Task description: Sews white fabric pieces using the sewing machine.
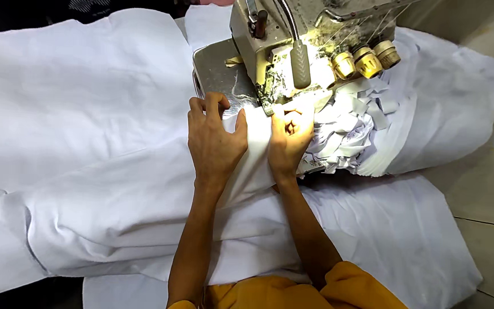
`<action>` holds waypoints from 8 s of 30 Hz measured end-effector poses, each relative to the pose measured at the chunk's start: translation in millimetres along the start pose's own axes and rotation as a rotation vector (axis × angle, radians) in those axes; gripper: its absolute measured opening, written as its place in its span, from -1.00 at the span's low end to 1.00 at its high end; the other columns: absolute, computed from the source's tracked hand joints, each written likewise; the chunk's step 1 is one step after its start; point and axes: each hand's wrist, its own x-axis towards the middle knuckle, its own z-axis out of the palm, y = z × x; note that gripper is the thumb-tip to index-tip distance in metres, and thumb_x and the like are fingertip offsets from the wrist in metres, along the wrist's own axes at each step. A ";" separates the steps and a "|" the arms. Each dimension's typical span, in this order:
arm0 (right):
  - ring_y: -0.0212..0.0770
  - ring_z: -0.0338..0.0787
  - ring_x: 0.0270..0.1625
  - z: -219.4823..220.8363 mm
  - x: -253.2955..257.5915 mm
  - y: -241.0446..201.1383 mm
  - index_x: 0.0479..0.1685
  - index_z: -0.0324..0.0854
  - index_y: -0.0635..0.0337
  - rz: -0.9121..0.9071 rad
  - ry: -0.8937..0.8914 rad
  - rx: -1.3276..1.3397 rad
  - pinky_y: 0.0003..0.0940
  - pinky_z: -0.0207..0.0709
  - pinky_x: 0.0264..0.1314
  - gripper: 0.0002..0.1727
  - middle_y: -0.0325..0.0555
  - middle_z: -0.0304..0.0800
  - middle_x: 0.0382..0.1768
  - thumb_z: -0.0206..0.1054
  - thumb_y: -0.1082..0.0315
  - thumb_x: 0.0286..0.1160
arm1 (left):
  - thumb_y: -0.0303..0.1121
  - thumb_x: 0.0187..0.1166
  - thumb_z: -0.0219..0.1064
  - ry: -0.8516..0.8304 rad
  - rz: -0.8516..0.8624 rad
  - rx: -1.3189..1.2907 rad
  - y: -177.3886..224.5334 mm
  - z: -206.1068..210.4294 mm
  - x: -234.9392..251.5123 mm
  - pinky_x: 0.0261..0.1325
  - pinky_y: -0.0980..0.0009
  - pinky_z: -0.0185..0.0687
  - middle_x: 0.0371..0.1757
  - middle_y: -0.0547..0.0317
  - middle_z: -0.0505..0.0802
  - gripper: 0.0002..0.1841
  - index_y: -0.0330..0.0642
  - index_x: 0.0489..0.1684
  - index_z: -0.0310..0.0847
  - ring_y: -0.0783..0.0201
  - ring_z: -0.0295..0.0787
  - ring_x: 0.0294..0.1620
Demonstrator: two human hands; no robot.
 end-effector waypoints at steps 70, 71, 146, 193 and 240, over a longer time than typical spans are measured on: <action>-0.56 0.78 -0.44 -104.5 -45.4 14.8 -0.27 0.87 0.18 0.228 -0.379 -0.023 -0.62 0.68 -0.30 -0.84 -0.27 0.88 -0.46 0.56 0.26 0.45 | -0.04 0.88 -0.07 0.214 -0.566 -0.652 -187.2 -197.8 -155.4 0.37 0.51 0.66 0.20 0.48 0.77 -0.54 -0.12 0.56 0.26 0.62 0.73 0.22; -0.56 0.78 -0.45 -105.2 -47.3 14.9 -0.28 0.86 0.19 0.208 -0.371 0.007 -0.63 0.68 -0.32 -0.84 -0.27 0.88 -0.46 0.56 0.27 0.45 | 0.10 0.83 -0.01 0.223 -0.501 -0.830 -194.6 -200.1 -159.1 0.43 0.40 0.65 0.27 0.42 0.79 -0.49 -0.01 0.56 0.35 0.51 0.73 0.31; -0.58 0.70 -0.48 -97.7 -31.4 28.4 -0.20 0.84 0.17 0.037 -0.407 -0.026 -0.65 0.61 -0.40 -0.85 -0.31 0.85 -0.43 0.47 0.27 0.56 | -0.44 0.76 0.13 0.323 -0.402 -0.099 -144.0 -155.2 -182.1 0.62 0.46 0.34 0.54 -0.51 0.52 -0.41 -0.76 0.62 0.09 0.21 0.51 0.58; -0.32 0.79 -0.25 -135.1 -78.2 67.6 -0.29 0.84 0.12 -0.044 -0.363 -0.365 -0.33 0.66 -0.12 -0.71 -0.22 0.85 -0.35 0.62 0.07 0.31 | -0.15 0.35 0.52 -0.013 -0.312 -0.155 -172.0 -182.4 -184.3 0.51 0.57 0.42 0.55 -0.45 0.46 0.04 -0.73 0.64 -0.08 0.39 0.50 0.50; -0.42 0.58 -0.52 -132.4 -84.7 71.4 0.24 0.49 0.08 0.062 -0.341 -0.104 -0.47 0.53 -0.41 -0.53 -0.31 0.60 -0.55 0.57 0.26 0.43 | -0.37 0.74 0.17 0.018 -0.290 -0.194 -205.6 -188.4 -177.1 0.35 0.67 0.52 0.21 0.12 0.71 -0.59 -0.53 0.40 0.40 0.71 0.61 0.21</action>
